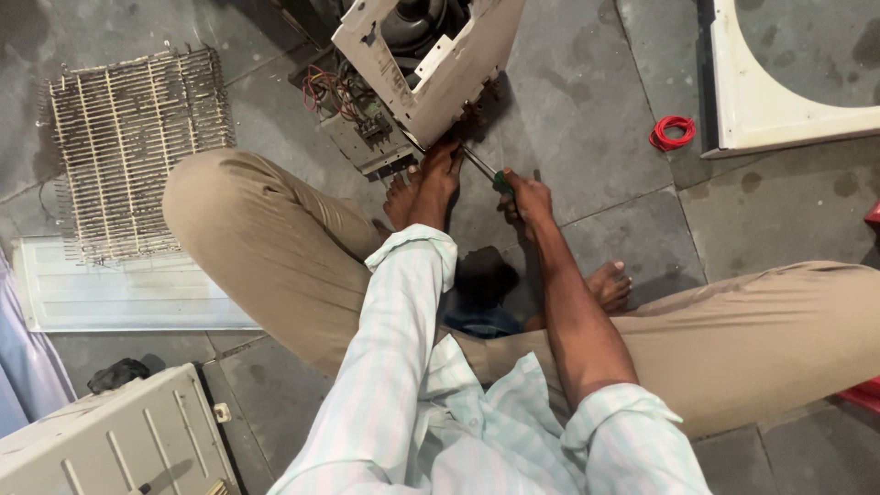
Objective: The person sits on the floor repairing a disassembled air cooler. They coil a red electrical wire by hand, set it aside, then use a screwdriver to unscrew and work on the fan motor and control panel, and remove and reposition the front panel while continuing to unscrew components.
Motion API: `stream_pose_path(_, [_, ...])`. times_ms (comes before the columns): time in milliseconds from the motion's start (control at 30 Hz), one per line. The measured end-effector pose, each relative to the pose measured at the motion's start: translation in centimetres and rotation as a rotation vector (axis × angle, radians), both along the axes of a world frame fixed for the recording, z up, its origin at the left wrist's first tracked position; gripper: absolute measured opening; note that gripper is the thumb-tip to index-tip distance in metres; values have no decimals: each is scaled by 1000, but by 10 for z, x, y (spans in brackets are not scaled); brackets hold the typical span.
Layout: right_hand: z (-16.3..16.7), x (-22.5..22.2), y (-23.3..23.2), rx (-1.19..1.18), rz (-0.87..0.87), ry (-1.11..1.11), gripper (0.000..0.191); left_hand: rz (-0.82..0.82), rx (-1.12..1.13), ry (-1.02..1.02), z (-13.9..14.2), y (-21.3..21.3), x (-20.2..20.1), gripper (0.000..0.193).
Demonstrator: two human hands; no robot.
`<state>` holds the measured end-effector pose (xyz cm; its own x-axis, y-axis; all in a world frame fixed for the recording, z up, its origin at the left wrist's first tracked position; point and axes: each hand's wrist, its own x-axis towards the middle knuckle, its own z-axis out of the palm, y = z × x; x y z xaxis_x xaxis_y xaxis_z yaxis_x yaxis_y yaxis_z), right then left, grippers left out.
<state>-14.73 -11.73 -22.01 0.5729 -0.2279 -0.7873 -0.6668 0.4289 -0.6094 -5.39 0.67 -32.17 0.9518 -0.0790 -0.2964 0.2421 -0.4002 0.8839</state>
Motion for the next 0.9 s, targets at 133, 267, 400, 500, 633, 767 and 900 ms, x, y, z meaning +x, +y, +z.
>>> stream_pose_path(133, [1, 3, -7, 377, 64, 1, 39, -2, -12, -7, 2, -4, 0, 26])
stream_pose_path(267, [1, 7, -13, 432, 163, -13, 40, -5, -16, -18, 3, -7, -1, 26])
stream_pose_path(400, [1, 9, -12, 213, 216, 31, 36, 0, -22, -24, 2, -8, -1, 26])
stream_pose_path(500, [0, 7, -6, 4, 238, 58, 32, 11, -23, -26, 0, -8, -1, 26])
stream_pose_path(633, [2, 5, 0, -142, 247, 11, 31, 14, -24, -27, -1, -8, -2, 25])
stream_pose_path(767, [2, 4, -1, -177, 254, -16, 30, 15, -25, -30, 0, -9, -2, 25])
stream_pose_path(900, [-5, 5, -8, 225, 156, -30, 34, 26, -25, -27, -1, -7, 0, 25])
